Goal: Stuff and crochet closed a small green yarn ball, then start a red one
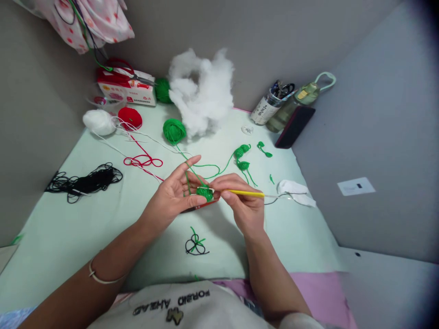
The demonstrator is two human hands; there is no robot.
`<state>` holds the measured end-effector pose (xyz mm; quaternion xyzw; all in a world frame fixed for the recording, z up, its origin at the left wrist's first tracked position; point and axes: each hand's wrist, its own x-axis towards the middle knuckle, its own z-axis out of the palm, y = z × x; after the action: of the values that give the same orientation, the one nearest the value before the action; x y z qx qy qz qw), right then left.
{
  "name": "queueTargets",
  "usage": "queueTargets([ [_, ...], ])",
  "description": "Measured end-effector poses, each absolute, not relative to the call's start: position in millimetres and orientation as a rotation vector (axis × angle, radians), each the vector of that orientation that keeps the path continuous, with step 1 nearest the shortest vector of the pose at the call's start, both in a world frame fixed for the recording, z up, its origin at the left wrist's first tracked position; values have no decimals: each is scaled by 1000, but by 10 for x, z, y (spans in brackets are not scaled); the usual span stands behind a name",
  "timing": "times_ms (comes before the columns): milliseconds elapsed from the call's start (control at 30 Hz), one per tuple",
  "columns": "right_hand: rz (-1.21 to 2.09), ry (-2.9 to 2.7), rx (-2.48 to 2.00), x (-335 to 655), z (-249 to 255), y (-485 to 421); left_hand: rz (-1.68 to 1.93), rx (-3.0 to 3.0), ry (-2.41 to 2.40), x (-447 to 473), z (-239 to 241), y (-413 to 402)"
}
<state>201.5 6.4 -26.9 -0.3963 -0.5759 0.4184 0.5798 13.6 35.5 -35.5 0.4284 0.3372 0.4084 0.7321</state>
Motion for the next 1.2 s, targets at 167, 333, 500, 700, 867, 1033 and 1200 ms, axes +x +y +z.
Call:
queueTargets([
  [167, 891, -1297, -901, 1940, -312, 36, 939, 946, 721, 130, -363, 348],
  [333, 1032, -1153, -862, 1927, -344, 41, 949, 937, 697, 139, -347, 339],
  [500, 1104, -1119, -843, 1951, -317, 42, 954, 957, 679, 145, -366, 331],
  [700, 1047, -1208, -815, 1963, -311, 45, 958, 975, 703, 151, -392, 333],
  [867, 1062, -1219, -773, 1974, -358, 76, 919, 978, 674, 131, -398, 339],
  [1033, 1092, -1212, -742, 1955, -401, 89, 896, 929, 627, 136, -391, 355],
  [1200, 745, -1442, -893, 1895, -368, 53, 912, 899, 625, 176, -410, 345],
])
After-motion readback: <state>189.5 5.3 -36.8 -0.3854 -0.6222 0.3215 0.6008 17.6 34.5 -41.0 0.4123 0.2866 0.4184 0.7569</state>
